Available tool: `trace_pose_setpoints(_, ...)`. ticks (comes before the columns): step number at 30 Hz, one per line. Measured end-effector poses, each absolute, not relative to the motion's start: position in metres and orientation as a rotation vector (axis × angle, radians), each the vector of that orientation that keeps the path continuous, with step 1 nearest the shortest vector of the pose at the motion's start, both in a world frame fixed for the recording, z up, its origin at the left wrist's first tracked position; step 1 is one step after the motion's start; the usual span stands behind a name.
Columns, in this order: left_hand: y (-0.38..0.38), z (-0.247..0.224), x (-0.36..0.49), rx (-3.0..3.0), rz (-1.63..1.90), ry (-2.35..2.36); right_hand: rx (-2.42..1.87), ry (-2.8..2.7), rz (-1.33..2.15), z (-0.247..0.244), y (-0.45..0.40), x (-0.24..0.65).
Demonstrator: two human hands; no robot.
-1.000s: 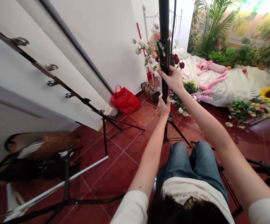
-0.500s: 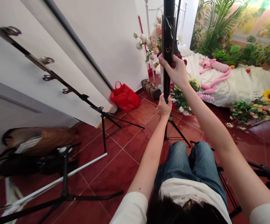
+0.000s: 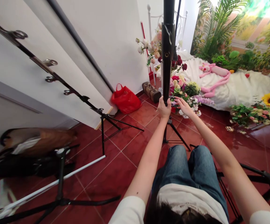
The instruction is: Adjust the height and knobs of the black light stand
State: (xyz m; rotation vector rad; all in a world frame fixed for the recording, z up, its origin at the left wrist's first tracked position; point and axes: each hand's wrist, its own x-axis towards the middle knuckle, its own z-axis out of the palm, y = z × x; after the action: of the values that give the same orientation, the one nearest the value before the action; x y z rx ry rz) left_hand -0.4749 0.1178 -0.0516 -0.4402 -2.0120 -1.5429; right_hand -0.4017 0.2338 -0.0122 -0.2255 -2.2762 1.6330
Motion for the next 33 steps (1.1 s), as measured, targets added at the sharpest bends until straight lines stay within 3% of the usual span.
trace_pose_setpoints(4, 0.117, -0.051, -0.475, -0.441, -1.559, -2.017, -0.172, -2.210, 1.933, -0.005, 0.222, -0.413)
trace_pose_setpoints(9, 0.117, -0.051, -0.474, -0.428, -1.554, -2.018, -0.235, -2.099, 2.002, 0.006, 0.212, -0.423)
trace_pose_setpoints(21, 0.116, -0.050, -0.472, -0.417, -1.552, -2.043, -0.715, -2.253, 1.557, 0.025, 0.205, -0.454)
trace_pose_setpoints(28, 0.117, -0.051, -0.474, -0.441, -1.573, -2.030, -0.494, -1.938, 2.158, 0.008, 0.198, -0.443)
trace_pose_setpoints(33, 0.117, -0.050, -0.474, -0.433, -1.565, -2.034, -0.201, -1.851, 2.278, -0.010, 0.205, -0.429)
